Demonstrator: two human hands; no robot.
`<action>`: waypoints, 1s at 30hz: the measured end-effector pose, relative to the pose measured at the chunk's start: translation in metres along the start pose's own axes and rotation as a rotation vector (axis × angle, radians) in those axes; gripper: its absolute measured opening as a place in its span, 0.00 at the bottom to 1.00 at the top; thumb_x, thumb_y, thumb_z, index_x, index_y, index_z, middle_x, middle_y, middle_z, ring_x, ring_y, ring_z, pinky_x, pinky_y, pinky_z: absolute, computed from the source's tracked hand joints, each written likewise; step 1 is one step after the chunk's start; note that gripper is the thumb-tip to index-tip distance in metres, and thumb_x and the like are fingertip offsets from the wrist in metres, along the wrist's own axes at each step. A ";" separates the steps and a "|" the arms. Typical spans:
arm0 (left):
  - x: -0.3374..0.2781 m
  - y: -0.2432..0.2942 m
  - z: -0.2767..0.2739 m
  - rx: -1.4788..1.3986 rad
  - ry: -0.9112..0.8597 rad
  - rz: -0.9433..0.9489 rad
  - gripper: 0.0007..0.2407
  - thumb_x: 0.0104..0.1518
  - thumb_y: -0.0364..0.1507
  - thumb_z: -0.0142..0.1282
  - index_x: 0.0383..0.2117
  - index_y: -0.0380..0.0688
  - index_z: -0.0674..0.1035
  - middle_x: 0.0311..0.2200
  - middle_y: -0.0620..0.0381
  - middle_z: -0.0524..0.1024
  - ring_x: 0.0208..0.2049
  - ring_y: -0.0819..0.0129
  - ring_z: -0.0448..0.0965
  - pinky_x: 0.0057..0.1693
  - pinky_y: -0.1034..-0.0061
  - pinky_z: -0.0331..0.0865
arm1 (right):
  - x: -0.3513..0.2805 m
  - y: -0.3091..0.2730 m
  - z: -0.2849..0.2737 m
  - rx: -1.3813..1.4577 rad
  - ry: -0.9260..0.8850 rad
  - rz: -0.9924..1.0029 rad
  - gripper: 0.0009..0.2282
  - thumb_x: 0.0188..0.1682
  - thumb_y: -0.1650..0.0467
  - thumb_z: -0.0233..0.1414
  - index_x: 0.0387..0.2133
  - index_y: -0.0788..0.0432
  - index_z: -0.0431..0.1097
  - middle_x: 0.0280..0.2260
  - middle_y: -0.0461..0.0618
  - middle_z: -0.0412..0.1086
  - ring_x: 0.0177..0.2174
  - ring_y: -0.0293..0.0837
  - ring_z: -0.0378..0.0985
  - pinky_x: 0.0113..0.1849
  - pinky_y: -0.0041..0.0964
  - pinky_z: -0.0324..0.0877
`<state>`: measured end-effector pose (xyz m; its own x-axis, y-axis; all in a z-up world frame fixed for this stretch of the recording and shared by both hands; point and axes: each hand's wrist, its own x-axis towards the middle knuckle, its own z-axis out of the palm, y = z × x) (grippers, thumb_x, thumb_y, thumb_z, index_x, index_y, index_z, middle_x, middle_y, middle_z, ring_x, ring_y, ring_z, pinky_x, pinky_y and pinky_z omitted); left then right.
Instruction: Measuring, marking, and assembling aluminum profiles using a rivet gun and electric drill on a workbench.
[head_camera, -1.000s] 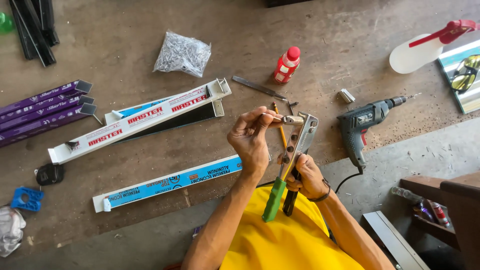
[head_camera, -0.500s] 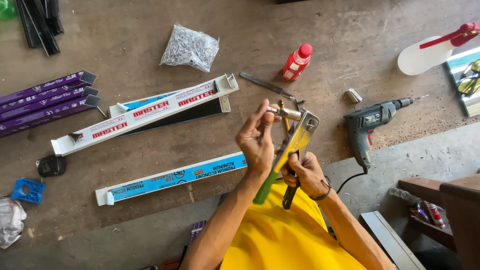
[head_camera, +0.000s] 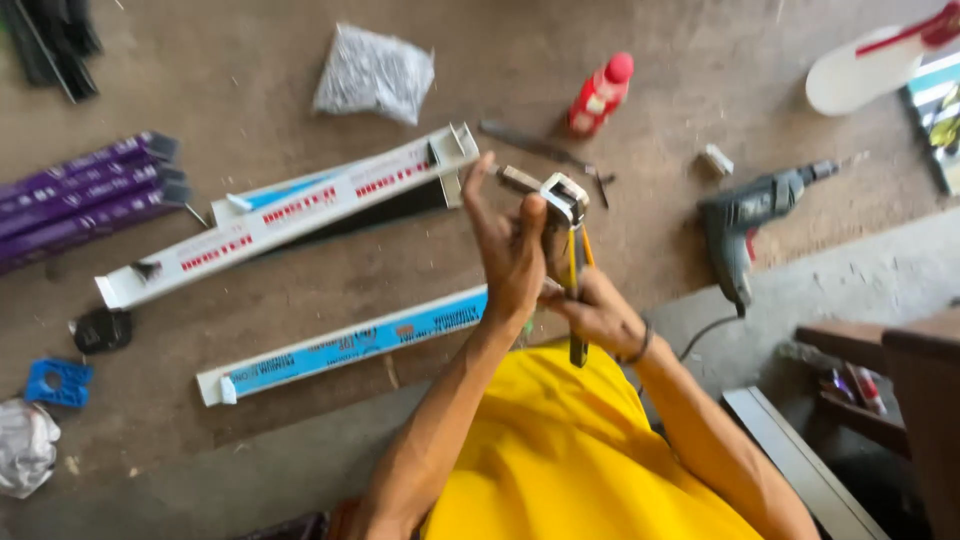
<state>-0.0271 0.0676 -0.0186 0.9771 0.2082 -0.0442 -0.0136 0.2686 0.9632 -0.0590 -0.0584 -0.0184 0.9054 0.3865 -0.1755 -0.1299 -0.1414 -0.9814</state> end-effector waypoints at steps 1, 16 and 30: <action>0.002 -0.005 0.002 -0.003 -0.001 -0.007 0.32 0.64 0.42 0.55 0.70 0.51 0.51 0.34 0.45 0.78 0.36 0.67 0.79 0.48 0.73 0.74 | -0.002 -0.013 -0.004 -0.001 0.002 0.007 0.06 0.44 0.78 0.54 0.20 0.61 0.64 0.20 0.46 0.58 0.23 0.43 0.63 0.28 0.39 0.64; 0.040 -0.126 -0.088 1.098 -1.239 -0.138 0.35 0.33 0.24 0.80 0.55 0.57 0.78 0.43 0.51 0.72 0.45 0.54 0.77 0.52 0.58 0.76 | -0.089 0.062 -0.028 -0.469 -0.038 0.544 0.12 0.47 0.63 0.58 0.25 0.57 0.68 0.21 0.56 0.77 0.24 0.57 0.80 0.32 0.50 0.74; 0.056 -0.119 -0.086 0.972 -1.363 -0.140 0.31 0.37 0.17 0.76 0.51 0.39 0.74 0.41 0.47 0.71 0.48 0.49 0.79 0.58 0.58 0.75 | -0.065 0.066 -0.007 -0.480 -0.020 0.663 0.12 0.47 0.64 0.58 0.27 0.62 0.69 0.24 0.65 0.77 0.29 0.66 0.81 0.34 0.58 0.74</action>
<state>0.0107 0.1281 -0.1590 0.4243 -0.8158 -0.3929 -0.2980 -0.5356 0.7902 -0.1235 -0.0990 -0.0715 0.6929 0.1012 -0.7139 -0.4447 -0.7195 -0.5335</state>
